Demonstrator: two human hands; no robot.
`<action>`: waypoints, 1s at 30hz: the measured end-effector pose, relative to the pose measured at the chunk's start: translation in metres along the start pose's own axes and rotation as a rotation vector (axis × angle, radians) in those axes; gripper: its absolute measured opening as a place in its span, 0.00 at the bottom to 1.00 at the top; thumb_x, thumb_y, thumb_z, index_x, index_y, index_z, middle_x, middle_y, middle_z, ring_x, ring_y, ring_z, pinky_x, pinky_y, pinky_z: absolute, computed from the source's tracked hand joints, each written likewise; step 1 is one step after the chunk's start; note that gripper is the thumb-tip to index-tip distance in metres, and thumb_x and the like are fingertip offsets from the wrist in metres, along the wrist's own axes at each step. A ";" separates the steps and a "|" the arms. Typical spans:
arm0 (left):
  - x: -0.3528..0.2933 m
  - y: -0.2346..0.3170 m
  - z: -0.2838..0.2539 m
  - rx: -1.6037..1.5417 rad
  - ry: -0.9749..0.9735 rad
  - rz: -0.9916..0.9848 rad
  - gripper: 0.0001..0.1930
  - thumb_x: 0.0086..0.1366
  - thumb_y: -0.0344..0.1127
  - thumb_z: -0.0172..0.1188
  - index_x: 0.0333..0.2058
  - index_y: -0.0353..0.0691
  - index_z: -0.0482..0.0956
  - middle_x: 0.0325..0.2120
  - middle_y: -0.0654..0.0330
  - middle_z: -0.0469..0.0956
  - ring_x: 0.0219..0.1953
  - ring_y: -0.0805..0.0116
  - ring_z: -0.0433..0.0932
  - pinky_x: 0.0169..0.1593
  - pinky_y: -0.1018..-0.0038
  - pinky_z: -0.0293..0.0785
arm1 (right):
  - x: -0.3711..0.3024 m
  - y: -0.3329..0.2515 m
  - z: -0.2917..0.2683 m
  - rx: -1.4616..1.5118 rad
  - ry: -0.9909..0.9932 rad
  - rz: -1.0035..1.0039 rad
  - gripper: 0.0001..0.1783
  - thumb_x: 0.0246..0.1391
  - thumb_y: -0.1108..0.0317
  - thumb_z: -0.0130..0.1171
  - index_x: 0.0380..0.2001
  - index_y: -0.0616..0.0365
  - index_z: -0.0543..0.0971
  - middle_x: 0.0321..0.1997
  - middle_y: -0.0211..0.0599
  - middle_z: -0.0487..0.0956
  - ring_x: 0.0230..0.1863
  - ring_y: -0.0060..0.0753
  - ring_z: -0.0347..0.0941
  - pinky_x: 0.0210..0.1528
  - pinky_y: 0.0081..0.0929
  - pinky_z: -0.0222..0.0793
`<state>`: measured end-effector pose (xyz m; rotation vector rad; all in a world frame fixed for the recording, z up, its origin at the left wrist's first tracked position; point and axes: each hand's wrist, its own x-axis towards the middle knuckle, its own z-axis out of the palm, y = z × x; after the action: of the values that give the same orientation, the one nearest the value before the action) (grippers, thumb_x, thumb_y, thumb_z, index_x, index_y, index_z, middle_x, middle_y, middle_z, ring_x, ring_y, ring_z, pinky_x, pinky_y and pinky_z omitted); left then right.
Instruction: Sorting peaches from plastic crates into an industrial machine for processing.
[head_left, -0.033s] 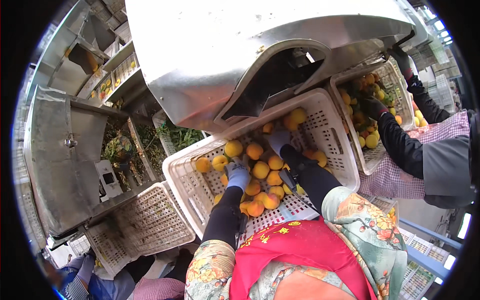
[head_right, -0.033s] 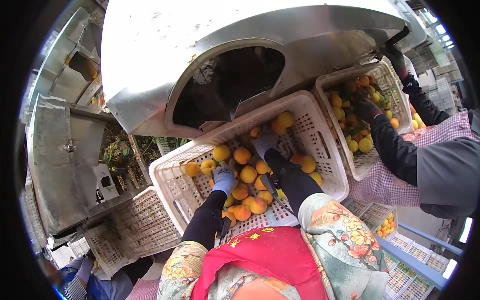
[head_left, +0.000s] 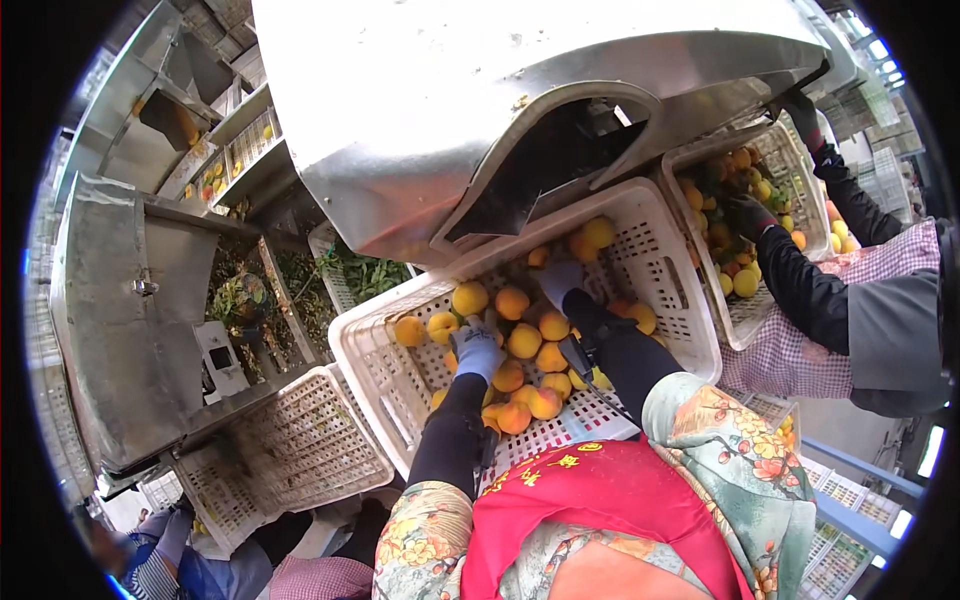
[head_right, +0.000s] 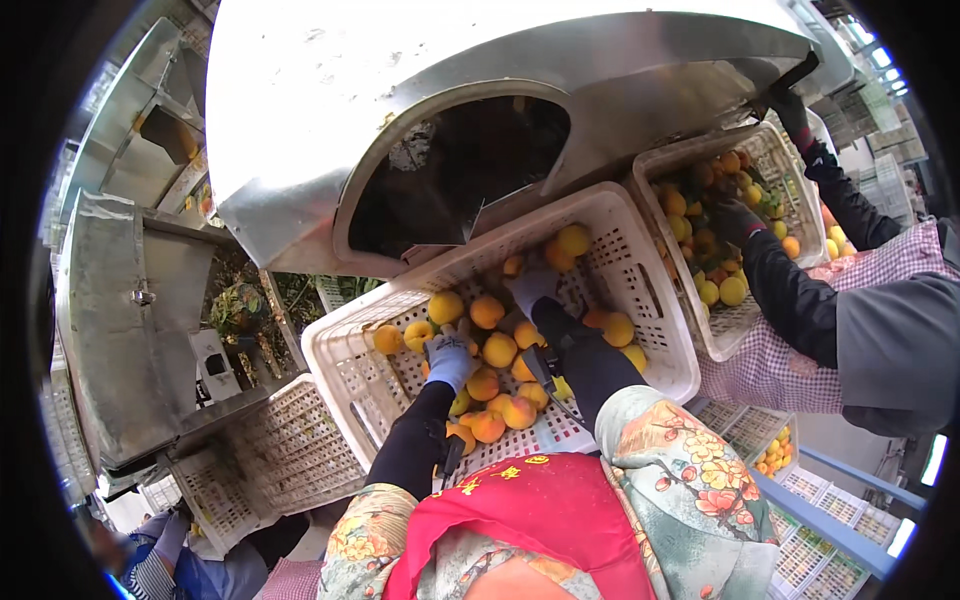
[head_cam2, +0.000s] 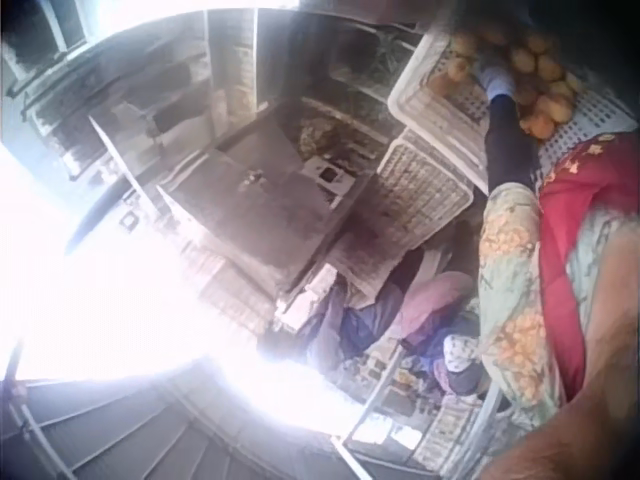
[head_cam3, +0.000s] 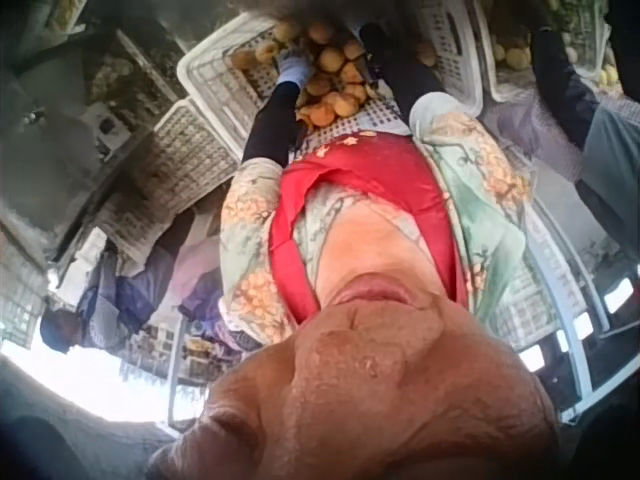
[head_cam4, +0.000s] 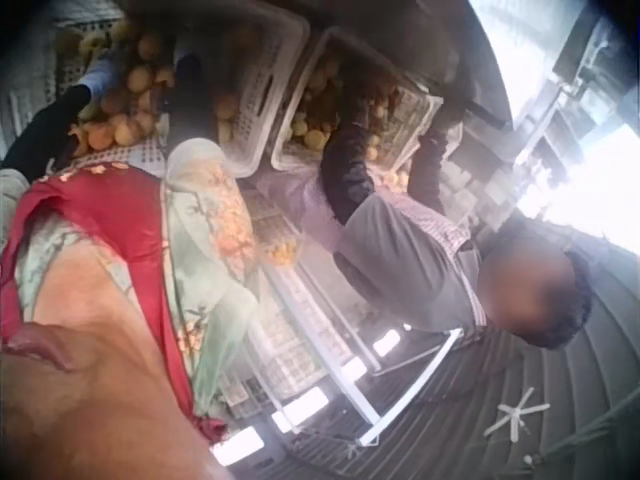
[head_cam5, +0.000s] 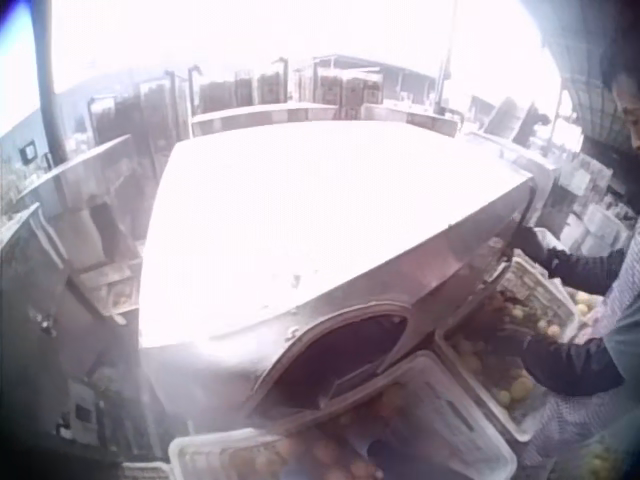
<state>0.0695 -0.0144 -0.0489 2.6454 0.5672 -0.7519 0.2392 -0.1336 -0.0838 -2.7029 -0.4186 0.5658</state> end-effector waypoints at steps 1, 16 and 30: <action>-0.004 -0.005 -0.001 -0.083 0.039 -0.008 0.29 0.57 0.42 0.60 0.57 0.46 0.65 0.50 0.48 0.70 0.49 0.51 0.74 0.50 0.52 0.67 | 0.002 -0.004 -0.005 -0.038 -0.109 0.011 0.47 0.43 0.48 0.64 0.62 0.62 0.59 0.57 0.55 0.70 0.57 0.54 0.68 0.57 0.43 0.64; -0.070 0.010 -0.114 -2.746 -0.071 0.461 0.38 0.52 0.59 0.63 0.57 0.44 0.66 0.52 0.54 0.70 0.52 0.50 0.71 0.53 0.50 0.70 | -0.118 -0.116 -0.181 0.372 0.314 -0.781 0.49 0.38 0.55 0.69 0.64 0.55 0.60 0.58 0.48 0.69 0.58 0.52 0.65 0.63 0.45 0.56; -0.088 -0.015 -0.118 -2.242 0.087 0.597 0.35 0.52 0.27 0.60 0.60 0.39 0.62 0.54 0.56 0.69 0.57 0.61 0.69 0.58 0.66 0.67 | -0.028 -0.165 -0.180 0.178 0.776 -0.837 0.46 0.39 0.57 0.69 0.62 0.56 0.62 0.63 0.51 0.64 0.61 0.53 0.61 0.64 0.51 0.51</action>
<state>0.0445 0.0228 0.0921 0.5689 0.2037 0.2900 0.2573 -0.0441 0.1451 -2.0605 -1.0846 -0.6158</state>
